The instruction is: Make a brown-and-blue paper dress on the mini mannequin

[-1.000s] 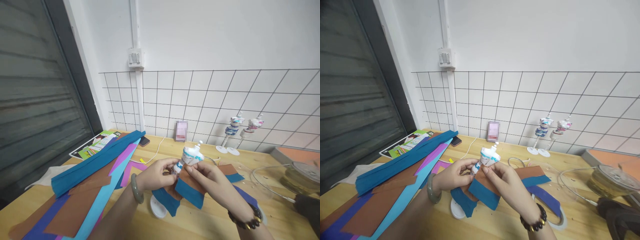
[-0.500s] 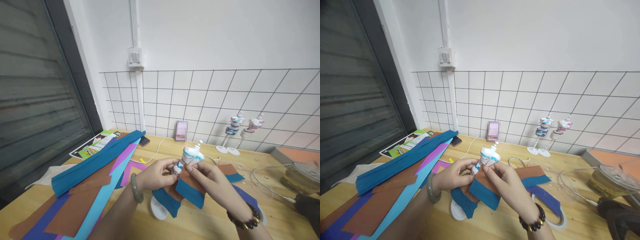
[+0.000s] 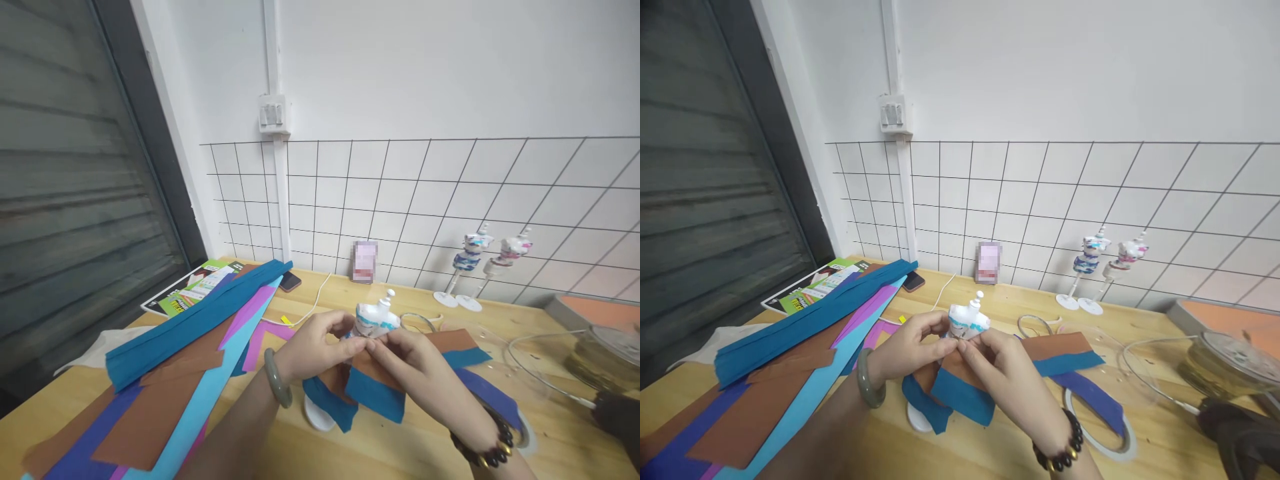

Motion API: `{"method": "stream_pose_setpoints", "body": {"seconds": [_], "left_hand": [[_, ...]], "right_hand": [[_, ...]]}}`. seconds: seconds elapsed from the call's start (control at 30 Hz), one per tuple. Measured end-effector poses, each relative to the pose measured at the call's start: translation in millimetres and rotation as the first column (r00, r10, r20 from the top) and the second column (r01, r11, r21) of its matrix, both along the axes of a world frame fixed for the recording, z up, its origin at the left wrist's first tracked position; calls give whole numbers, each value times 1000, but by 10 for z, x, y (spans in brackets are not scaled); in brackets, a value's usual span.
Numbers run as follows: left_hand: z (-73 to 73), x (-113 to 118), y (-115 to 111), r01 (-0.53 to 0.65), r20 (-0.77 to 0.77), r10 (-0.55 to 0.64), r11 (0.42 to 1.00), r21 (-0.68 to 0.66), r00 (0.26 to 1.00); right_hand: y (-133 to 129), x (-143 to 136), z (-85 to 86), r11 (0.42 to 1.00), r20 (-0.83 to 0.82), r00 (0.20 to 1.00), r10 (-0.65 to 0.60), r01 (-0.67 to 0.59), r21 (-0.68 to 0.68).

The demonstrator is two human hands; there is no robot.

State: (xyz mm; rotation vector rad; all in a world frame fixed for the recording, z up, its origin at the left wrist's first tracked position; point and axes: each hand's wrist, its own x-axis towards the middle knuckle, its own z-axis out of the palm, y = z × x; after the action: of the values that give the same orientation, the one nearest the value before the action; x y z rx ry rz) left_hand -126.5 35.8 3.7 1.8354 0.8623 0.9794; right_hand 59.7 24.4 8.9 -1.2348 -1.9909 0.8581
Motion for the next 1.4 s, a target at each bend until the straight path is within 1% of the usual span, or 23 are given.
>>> {"method": "stream_pose_setpoints", "body": {"seconds": [0.1,0.2,0.33,0.5,0.57,0.67,0.8,0.9,1.03,1.13,1.2,1.33,1.4], "left_hand": [[34,15,-14,-53,-43,56,997,62,998],[69,11,-27,-68,-69,75,993,96,995],[107,-40,-33,-60,-138,76,991,118,987],[125,-128,1,-46,-150,62,993,105,987],[122,-146,16,-47,-160,62,994,94,985],[110,-149,32,-37,-125,45,997,65,991],[103,-138,37,20,-35,-19,999,47,999],[103,-143,36,17,-36,-15,998,53,999],[107,-157,34,-27,-75,29,999,17,997],[113,-156,36,-29,-62,31,999,30,998],[107,-151,40,-44,-58,47,998,53,997],[73,-149,46,-119,-91,124,991,66,988],[57,-149,47,-127,-93,133,990,62,987]], "right_hand": [[10,6,-16,1000,22,1000,2,-2,8],[7,13,-1,999,24,999,32,-32,-6],[11,22,22,996,14,999,50,-49,-70],[26,28,16,985,-70,991,110,-118,-124],[27,25,13,983,-88,989,116,-127,-133],[21,22,21,981,-96,989,113,-126,-148],[8,26,50,978,-120,986,117,-135,-162],[6,18,51,977,-117,987,113,-132,-170],[15,-11,6,978,-131,984,119,-139,-154],[14,-38,-11,986,-113,989,94,-108,-128],[9,-55,-1,992,-83,993,88,-95,-85],[2,-78,29,991,-51,990,132,-131,16],[1,-82,31,989,-46,988,145,-143,39]]}}
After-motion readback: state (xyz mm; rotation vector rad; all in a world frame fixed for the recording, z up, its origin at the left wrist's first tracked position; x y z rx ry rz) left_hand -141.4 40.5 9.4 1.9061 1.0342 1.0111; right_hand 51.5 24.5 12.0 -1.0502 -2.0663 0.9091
